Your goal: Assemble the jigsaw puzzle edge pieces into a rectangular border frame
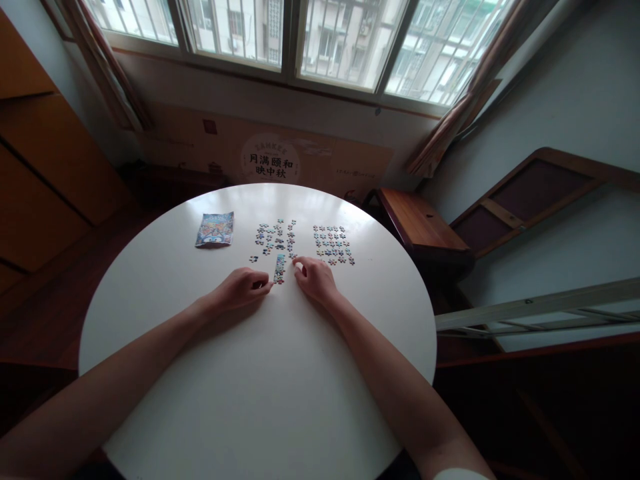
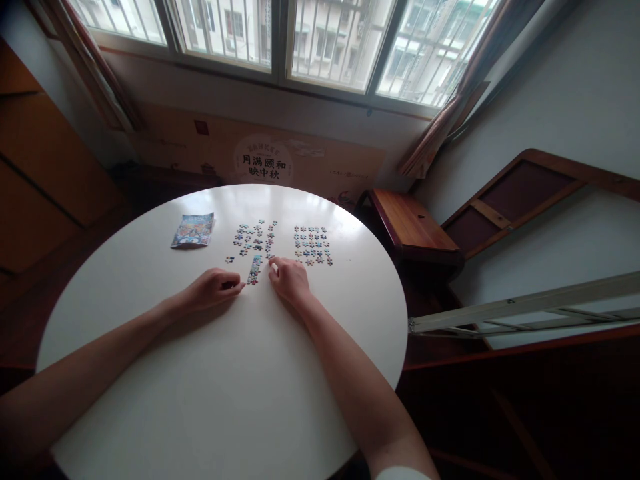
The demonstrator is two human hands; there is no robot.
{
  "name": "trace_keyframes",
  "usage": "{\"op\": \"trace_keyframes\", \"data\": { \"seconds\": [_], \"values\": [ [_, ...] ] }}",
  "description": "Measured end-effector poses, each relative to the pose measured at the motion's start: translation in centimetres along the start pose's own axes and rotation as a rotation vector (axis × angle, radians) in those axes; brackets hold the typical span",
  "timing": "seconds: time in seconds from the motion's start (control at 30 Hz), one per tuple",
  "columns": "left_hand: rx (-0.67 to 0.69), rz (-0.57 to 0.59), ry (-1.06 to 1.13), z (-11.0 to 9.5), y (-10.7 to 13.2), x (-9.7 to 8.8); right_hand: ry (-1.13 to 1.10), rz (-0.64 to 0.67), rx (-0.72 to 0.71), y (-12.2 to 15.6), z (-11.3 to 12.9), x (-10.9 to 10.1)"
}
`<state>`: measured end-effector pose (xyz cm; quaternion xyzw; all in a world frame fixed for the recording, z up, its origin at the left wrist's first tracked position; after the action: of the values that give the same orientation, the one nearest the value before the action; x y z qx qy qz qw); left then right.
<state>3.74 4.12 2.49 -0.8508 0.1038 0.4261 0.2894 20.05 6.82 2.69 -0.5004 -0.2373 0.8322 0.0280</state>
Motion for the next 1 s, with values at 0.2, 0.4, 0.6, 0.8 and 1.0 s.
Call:
{"op": "trace_keyframes", "data": {
  "seconds": [0.2, 0.4, 0.6, 0.8, 1.0],
  "values": [
    [-0.075, 0.000, 0.020, 0.11, 0.05, -0.11, 0.001, 0.003, 0.000, -0.03, -0.02, 0.08],
    [-0.070, 0.011, 0.000, 0.25, 0.09, -0.05, -0.003, 0.010, 0.007, -0.05, 0.04, 0.03],
    [-0.073, 0.014, 0.032, -0.20, 0.02, -0.37, 0.000, 0.011, 0.008, -0.04, -0.16, 0.19],
    [-0.084, 0.024, 0.026, 0.08, 0.06, -0.22, 0.003, 0.012, 0.009, -0.05, -0.05, 0.07],
    [-0.083, 0.027, 0.024, -0.03, 0.07, -0.25, -0.002, 0.007, 0.001, -0.03, -0.04, 0.05]
  ]
}}
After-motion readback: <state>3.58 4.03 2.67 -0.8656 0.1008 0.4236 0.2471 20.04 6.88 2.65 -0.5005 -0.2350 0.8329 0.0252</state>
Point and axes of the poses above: each hand's wrist, its own y-axis away from the middle knuckle, its own x-axis out of the palm, z = x × y, the point moved 7 cm from there along -y, towards the middle knuckle, and after that the axes turned 11 degrees about -z, right-handed, at the moved point
